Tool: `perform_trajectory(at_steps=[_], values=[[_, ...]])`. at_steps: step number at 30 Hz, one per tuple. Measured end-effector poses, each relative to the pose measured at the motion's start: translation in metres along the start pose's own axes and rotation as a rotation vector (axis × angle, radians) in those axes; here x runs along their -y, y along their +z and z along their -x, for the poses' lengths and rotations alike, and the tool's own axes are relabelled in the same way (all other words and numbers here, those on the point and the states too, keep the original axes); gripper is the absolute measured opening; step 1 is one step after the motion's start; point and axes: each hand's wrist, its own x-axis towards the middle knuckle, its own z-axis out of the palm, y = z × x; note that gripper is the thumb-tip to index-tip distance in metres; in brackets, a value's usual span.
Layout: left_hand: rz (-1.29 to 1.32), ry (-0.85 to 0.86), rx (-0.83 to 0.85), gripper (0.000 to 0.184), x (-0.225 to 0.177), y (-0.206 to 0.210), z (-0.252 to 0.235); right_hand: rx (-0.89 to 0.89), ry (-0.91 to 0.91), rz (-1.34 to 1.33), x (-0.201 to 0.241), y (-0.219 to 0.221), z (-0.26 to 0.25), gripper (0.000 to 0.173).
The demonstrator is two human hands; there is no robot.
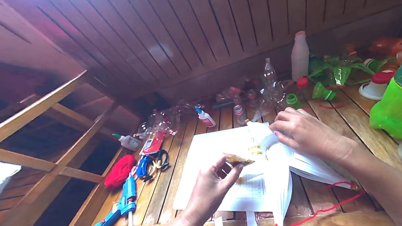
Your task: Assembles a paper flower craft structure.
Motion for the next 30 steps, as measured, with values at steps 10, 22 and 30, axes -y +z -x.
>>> perform_trajectory(at_steps=[10,22,30], values=[[0.009,0.007,0.005,0.017,0.0008,-0.0012,0.0003,-0.021,-0.004,0.006,-0.0007,0.0023,0.0003,0.025],[0.013,0.034,0.012,0.015,0.0020,-0.0011,-0.0007,0.007,0.014,0.004,-0.0003,0.0006,0.0003,0.027],[0.029,0.033,0.011,0.015,0.0014,-0.0010,-0.0006,0.012,0.010,0.006,-0.0007,0.0007,0.0000,0.026]])
